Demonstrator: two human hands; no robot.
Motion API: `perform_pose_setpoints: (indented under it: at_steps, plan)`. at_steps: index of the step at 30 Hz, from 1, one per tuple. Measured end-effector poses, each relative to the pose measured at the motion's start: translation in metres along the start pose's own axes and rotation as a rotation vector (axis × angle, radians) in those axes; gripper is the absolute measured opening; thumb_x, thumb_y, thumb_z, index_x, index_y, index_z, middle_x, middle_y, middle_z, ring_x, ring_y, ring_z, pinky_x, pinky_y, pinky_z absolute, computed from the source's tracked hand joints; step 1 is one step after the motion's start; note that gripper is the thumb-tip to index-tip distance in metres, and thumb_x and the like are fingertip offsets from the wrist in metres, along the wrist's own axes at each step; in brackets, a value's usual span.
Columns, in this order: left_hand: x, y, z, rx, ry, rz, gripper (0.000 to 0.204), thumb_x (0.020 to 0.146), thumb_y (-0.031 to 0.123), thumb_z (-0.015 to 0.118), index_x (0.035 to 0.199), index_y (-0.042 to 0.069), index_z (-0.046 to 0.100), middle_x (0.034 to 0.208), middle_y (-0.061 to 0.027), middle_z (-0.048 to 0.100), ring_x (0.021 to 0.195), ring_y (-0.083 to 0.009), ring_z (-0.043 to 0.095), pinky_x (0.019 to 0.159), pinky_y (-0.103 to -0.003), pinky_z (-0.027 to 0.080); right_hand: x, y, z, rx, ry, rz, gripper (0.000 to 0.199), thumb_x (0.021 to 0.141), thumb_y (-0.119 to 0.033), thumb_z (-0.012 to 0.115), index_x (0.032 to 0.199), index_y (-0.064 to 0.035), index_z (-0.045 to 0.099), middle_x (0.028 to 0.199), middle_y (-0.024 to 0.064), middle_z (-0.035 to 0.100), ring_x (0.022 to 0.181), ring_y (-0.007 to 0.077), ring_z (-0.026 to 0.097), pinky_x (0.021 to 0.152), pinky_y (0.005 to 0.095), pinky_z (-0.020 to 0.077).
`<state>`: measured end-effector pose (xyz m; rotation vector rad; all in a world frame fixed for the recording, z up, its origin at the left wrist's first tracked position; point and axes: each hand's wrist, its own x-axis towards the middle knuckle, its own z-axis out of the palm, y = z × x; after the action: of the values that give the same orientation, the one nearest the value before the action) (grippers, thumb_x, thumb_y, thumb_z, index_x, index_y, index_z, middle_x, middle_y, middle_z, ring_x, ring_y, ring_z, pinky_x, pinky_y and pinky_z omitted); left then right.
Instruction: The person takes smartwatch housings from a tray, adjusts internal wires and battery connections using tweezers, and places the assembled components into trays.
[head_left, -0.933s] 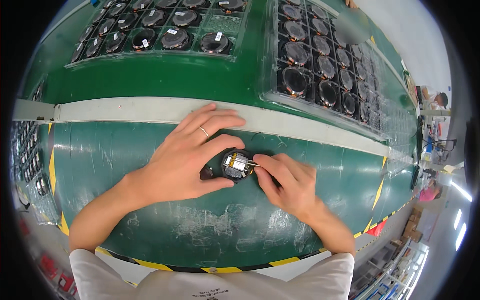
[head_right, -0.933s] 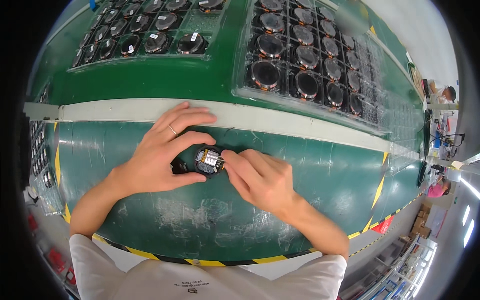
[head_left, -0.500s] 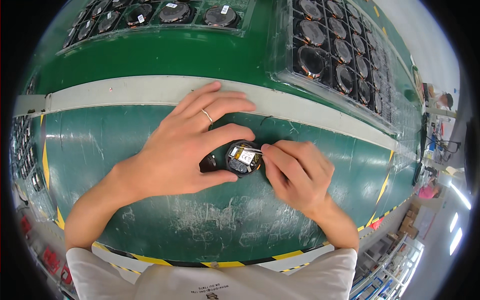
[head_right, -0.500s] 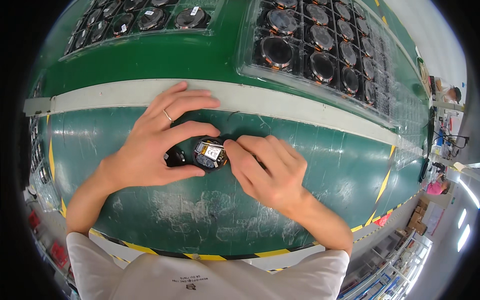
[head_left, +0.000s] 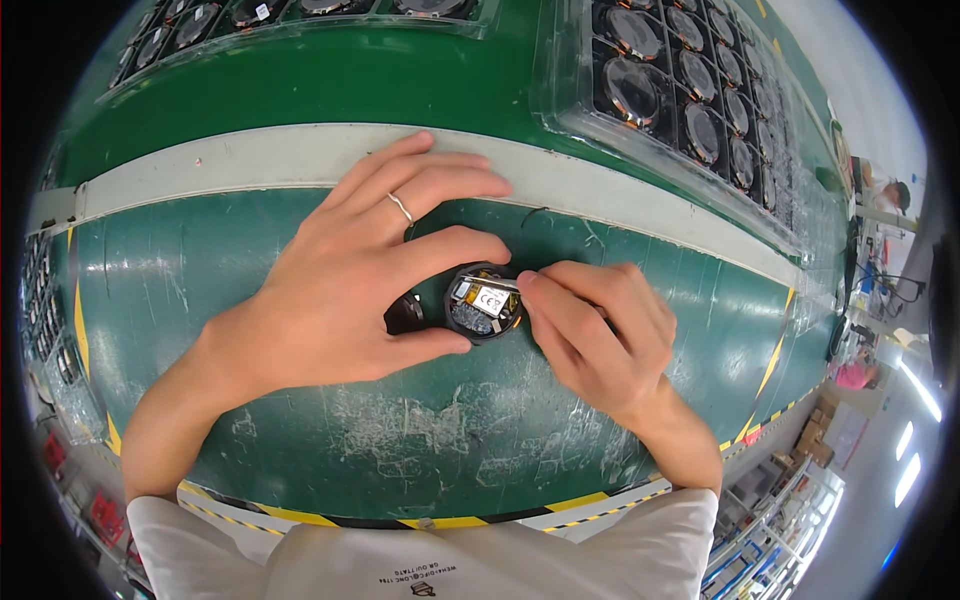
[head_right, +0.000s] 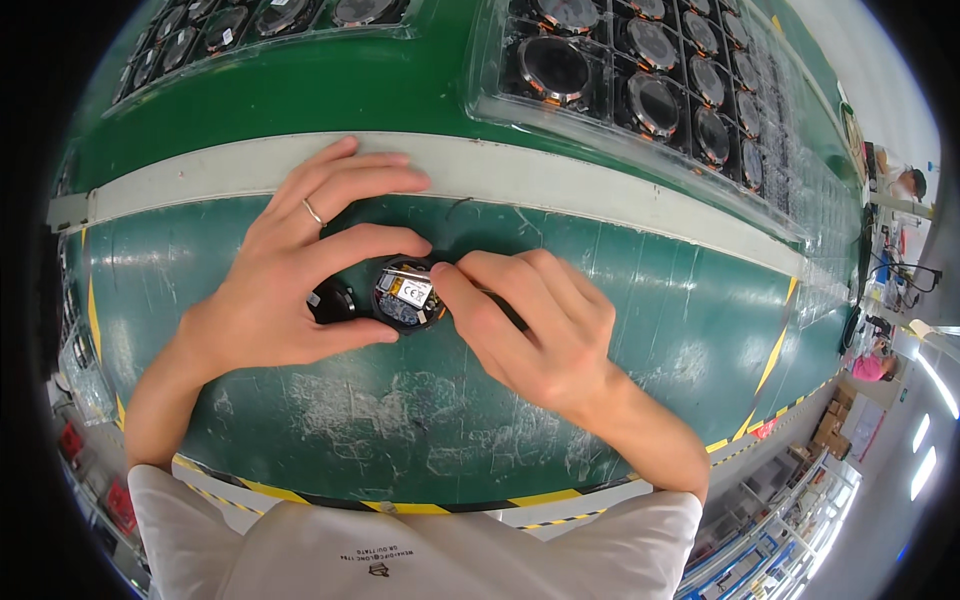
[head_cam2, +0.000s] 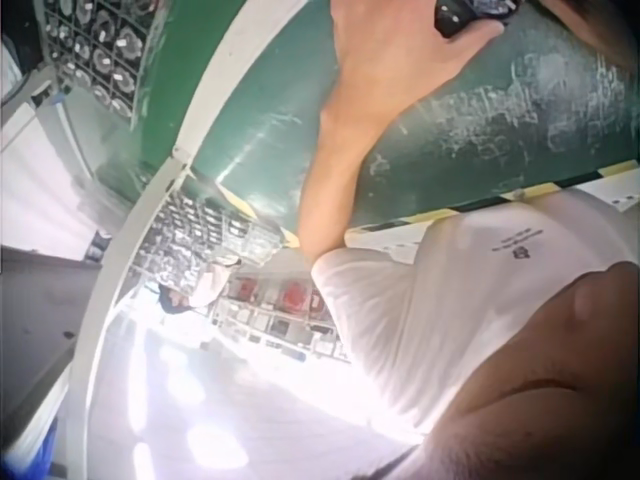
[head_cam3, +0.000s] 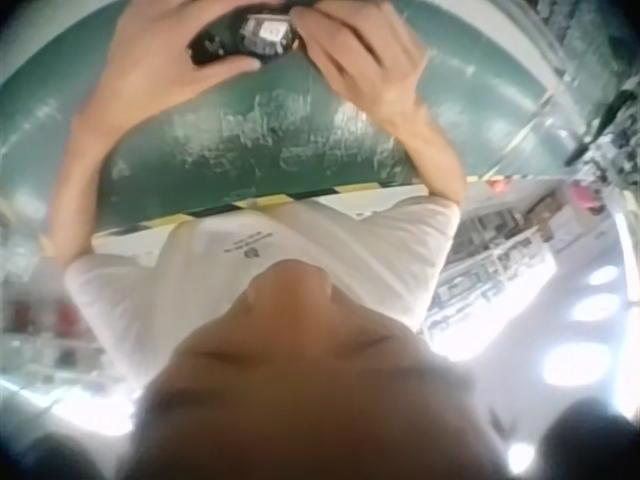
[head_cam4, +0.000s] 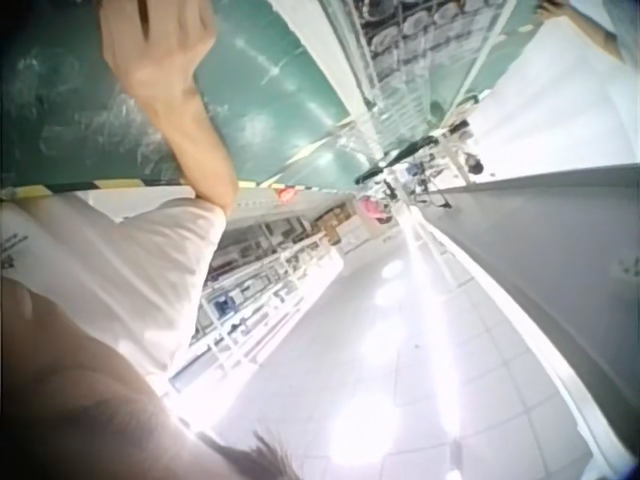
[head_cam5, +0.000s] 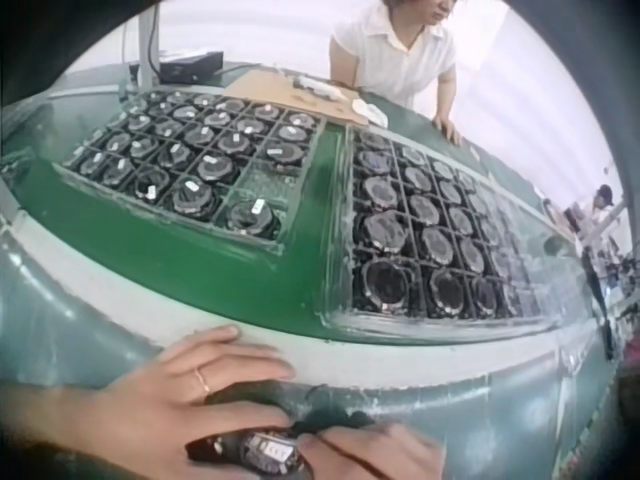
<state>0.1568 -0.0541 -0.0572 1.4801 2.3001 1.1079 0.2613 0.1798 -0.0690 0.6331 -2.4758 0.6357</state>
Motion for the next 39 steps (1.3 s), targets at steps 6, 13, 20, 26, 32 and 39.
perform_pose_setpoints:
  at_steps: [6,13,20,26,32,39]
  plan:
    - [-0.001,0.000,0.000,0.003,-0.001,-0.004,0.058,0.061,0.021,0.090,0.116,0.013,0.071,0.145,-0.0105,0.057,0.139,-0.0352,0.050,0.123,-0.060,0.030,0.001,0.005,0.002,-0.009,0.003,-0.059,0.033,0.066,-0.003,0.076,0.098,-0.0025,0.077,0.093,0.0062,0.068,0.065,0.0181,0.059,0.052,0.0291,0.0490]
    - [0.001,-0.001,0.000,-0.001,-0.006,-0.006,0.058,0.062,0.022,0.090,0.116,0.013,0.071,0.145,-0.0108,0.057,0.139,-0.0354,0.050,0.123,-0.059,0.031,0.000,0.006,0.001,0.024,0.004,-0.040,0.035,0.065,-0.001,0.076,0.100,-0.0022,0.077,0.092,0.0070,0.068,0.065,0.0191,0.060,0.052,0.0303,0.0491]
    - [-0.001,-0.001,0.000,0.016,-0.005,-0.001,0.056,0.063,0.025,0.090,0.115,0.013,0.072,0.145,-0.0113,0.057,0.139,-0.0356,0.051,0.122,-0.059,0.031,0.003,-0.003,-0.004,0.253,-0.079,0.197,0.032,0.072,0.006,0.080,0.102,-0.0016,0.076,0.086,0.0083,0.064,0.065,0.0211,0.061,0.053,0.0320,0.0485]
    - [0.000,0.001,0.000,0.014,-0.010,0.001,0.055,0.064,0.026,0.090,0.114,0.013,0.072,0.145,-0.0114,0.058,0.139,-0.0356,0.051,0.123,-0.059,0.031,0.005,-0.007,-0.009,0.311,-0.125,0.310,0.026,0.078,0.006,0.082,0.102,-0.0031,0.077,0.083,0.0081,0.063,0.065,0.0211,0.061,0.053,0.0324,0.0484]
    - [0.001,0.000,-0.001,0.007,-0.018,-0.003,0.054,0.065,0.028,0.090,0.114,0.013,0.073,0.145,-0.0117,0.058,0.139,-0.0358,0.051,0.123,-0.059,0.031,0.007,-0.006,-0.009,0.348,-0.131,0.338,0.025,0.079,0.006,0.082,0.102,-0.0033,0.078,0.083,0.0075,0.063,0.065,0.0198,0.061,0.054,0.0322,0.0480]
    - [0.001,0.000,-0.002,0.009,-0.026,-0.006,0.053,0.067,0.031,0.089,0.114,0.013,0.073,0.145,-0.0120,0.058,0.139,-0.0361,0.051,0.123,-0.059,0.030,0.008,-0.005,-0.011,0.437,-0.158,0.398,0.023,0.082,0.006,0.081,0.103,-0.0035,0.078,0.084,0.0076,0.065,0.065,0.0180,0.061,0.055,0.0303,0.0475]
